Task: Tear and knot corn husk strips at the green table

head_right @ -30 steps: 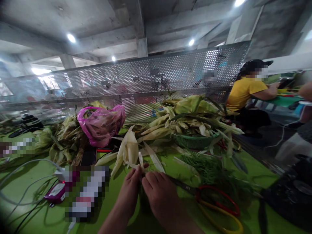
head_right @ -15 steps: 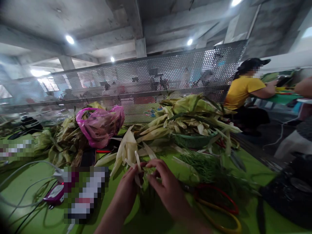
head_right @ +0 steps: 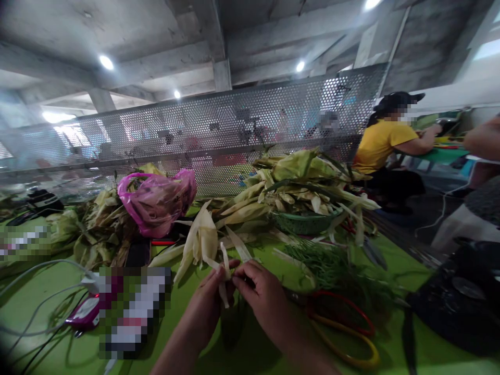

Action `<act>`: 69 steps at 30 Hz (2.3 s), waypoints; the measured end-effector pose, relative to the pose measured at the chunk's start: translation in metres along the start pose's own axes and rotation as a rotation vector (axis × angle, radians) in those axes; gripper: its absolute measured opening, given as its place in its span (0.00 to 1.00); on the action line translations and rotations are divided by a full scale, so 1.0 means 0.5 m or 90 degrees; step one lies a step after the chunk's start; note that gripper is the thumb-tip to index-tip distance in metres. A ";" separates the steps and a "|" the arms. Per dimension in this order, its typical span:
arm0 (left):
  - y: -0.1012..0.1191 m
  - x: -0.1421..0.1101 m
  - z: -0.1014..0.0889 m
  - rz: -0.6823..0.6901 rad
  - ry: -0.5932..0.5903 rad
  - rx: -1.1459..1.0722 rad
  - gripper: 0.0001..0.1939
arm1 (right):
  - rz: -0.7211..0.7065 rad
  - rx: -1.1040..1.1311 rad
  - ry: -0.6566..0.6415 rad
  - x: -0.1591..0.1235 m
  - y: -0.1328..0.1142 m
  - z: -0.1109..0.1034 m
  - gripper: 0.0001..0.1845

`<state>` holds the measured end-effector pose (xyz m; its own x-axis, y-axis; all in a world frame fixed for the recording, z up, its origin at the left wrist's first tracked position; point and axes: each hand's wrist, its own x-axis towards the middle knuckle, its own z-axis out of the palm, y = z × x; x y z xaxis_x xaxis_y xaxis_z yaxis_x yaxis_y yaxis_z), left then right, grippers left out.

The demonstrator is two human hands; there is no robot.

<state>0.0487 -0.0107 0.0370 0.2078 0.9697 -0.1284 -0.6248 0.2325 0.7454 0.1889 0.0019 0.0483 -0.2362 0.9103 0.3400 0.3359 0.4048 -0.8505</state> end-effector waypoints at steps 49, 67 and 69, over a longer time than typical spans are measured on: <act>-0.044 -0.011 0.024 0.027 -0.206 0.391 0.09 | -0.072 0.010 0.061 0.023 -0.019 -0.020 0.04; -0.007 -0.007 0.013 0.108 -0.002 0.075 0.16 | 0.074 0.096 -0.041 -0.004 -0.012 -0.011 0.10; -0.009 -0.003 0.008 0.098 0.011 0.092 0.14 | 0.053 0.083 -0.037 -0.003 -0.009 -0.009 0.09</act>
<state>0.0543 -0.0135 0.0365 0.1047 0.9944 -0.0160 -0.5340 0.0697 0.8426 0.1916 -0.0009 0.0535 -0.2665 0.9320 0.2456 0.2366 0.3103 -0.9207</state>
